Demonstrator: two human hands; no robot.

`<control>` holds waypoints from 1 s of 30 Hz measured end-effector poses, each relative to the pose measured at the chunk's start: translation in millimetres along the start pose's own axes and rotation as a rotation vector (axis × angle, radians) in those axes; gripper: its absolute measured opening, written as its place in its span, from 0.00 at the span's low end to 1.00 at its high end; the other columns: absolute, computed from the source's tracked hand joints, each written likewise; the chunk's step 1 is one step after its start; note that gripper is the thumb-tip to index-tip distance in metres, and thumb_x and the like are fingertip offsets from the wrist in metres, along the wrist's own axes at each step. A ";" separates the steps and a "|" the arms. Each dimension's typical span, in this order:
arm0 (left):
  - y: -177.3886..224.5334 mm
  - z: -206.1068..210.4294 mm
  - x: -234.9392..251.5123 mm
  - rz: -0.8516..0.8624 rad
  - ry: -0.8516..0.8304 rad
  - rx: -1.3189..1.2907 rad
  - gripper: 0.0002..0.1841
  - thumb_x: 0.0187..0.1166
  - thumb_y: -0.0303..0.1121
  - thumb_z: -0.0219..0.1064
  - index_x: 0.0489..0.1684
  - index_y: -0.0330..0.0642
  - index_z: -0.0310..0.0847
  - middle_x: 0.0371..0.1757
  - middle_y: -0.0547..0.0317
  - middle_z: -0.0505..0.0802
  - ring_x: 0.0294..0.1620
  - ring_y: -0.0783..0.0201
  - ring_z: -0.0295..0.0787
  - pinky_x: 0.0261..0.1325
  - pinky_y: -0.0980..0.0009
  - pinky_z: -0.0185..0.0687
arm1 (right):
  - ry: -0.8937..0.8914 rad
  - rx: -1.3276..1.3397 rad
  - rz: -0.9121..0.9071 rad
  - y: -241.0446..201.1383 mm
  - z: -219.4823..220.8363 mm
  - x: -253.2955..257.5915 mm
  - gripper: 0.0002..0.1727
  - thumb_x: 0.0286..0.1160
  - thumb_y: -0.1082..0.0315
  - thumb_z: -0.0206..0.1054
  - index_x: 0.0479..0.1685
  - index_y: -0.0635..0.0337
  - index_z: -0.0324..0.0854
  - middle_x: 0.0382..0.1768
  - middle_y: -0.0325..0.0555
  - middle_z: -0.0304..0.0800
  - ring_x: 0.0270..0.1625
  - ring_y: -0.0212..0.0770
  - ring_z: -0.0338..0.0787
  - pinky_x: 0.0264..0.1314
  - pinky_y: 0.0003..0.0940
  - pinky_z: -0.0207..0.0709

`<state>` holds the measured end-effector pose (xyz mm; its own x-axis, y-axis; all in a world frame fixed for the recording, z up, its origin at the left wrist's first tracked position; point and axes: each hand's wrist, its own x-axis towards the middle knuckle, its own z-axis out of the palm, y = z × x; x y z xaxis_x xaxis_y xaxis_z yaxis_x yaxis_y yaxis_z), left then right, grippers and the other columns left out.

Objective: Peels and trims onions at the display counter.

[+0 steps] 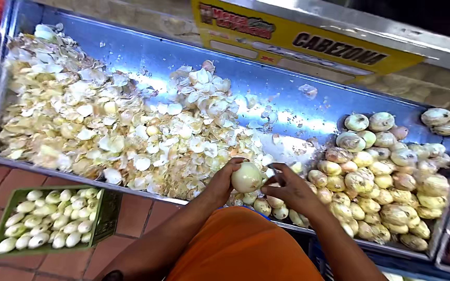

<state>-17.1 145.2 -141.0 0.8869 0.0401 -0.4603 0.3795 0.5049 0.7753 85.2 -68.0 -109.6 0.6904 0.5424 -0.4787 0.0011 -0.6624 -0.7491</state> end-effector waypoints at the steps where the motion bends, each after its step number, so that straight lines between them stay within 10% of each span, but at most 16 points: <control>1: -1.1 5.4 2.5 0.004 -0.012 0.047 0.25 0.88 0.50 0.49 0.77 0.52 0.74 0.68 0.51 0.87 0.63 0.53 0.87 0.65 0.50 0.83 | -0.007 0.047 -0.032 3.2 5.9 -4.1 0.50 0.59 0.48 0.87 0.86 0.43 0.64 0.47 0.39 0.96 0.41 0.41 0.94 0.44 0.47 0.90; 4: -7.8 44.6 12.3 0.032 0.030 0.093 0.16 0.88 0.39 0.58 0.68 0.47 0.78 0.57 0.49 0.91 0.51 0.53 0.91 0.49 0.54 0.90 | 0.128 0.088 -0.099 12.9 8.7 -20.4 0.59 0.52 0.48 0.90 0.90 0.44 0.59 0.56 0.45 0.94 0.54 0.44 0.95 0.60 0.55 0.90; 11: -45.5 72.4 69.0 -0.073 0.210 0.539 0.26 0.93 0.51 0.53 0.39 0.34 0.84 0.26 0.52 0.89 0.19 0.59 0.86 0.28 0.59 0.88 | 0.307 0.440 0.137 103.4 -21.7 -104.0 0.41 0.62 0.47 0.80 0.81 0.44 0.73 0.54 0.43 0.93 0.44 0.38 0.93 0.44 0.42 0.90; 13: -70.0 57.9 96.4 -0.106 0.243 0.641 0.16 0.90 0.40 0.60 0.63 0.38 0.80 0.42 0.47 0.93 0.26 0.54 0.88 0.32 0.55 0.87 | 0.523 0.614 0.336 166.1 -29.2 -153.3 0.38 0.67 0.44 0.74 0.78 0.50 0.74 0.38 0.45 0.90 0.21 0.36 0.80 0.19 0.35 0.76; 15: -89.8 45.8 115.3 -0.185 0.219 0.719 0.35 0.83 0.31 0.67 0.90 0.49 0.56 0.71 0.47 0.87 0.54 0.47 0.92 0.54 0.45 0.89 | 0.791 0.784 0.544 233.7 -33.4 -211.3 0.29 0.82 0.43 0.61 0.76 0.49 0.72 0.30 0.43 0.84 0.13 0.31 0.69 0.12 0.29 0.65; 20: -128.6 67.2 117.4 -0.186 0.153 0.983 0.25 0.85 0.37 0.66 0.78 0.39 0.72 0.69 0.44 0.88 0.69 0.47 0.86 0.73 0.42 0.79 | 1.304 1.010 0.809 330.9 -33.3 -330.8 0.34 0.85 0.28 0.43 0.79 0.38 0.61 0.42 0.36 0.91 0.13 0.24 0.65 0.13 0.22 0.59; 25: -198.4 115.2 131.7 -0.191 -0.160 1.372 0.37 0.76 0.43 0.74 0.88 0.50 0.66 0.86 0.48 0.73 0.84 0.45 0.71 0.82 0.42 0.69 | 1.012 0.853 0.996 332.7 -35.8 -340.3 0.47 0.84 0.25 0.23 0.79 0.51 0.67 0.23 0.39 0.81 0.12 0.32 0.68 0.13 0.32 0.67; 30: -255.4 119.2 180.1 -0.088 -0.343 1.595 0.44 0.59 0.36 0.82 0.86 0.59 0.69 0.92 0.54 0.63 0.89 0.37 0.57 0.80 0.38 0.69 | 0.546 0.864 0.840 310.1 -60.1 -312.2 0.25 0.95 0.47 0.45 0.48 0.56 0.83 0.21 0.34 0.76 0.17 0.31 0.72 0.19 0.28 0.71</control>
<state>77.2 -79.3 -370.4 0.7799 -0.2312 -0.5817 0.1087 -0.8652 0.4896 -86.5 -473.8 -165.0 0.4552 -0.2795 -0.8454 -0.8854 -0.0416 -0.4629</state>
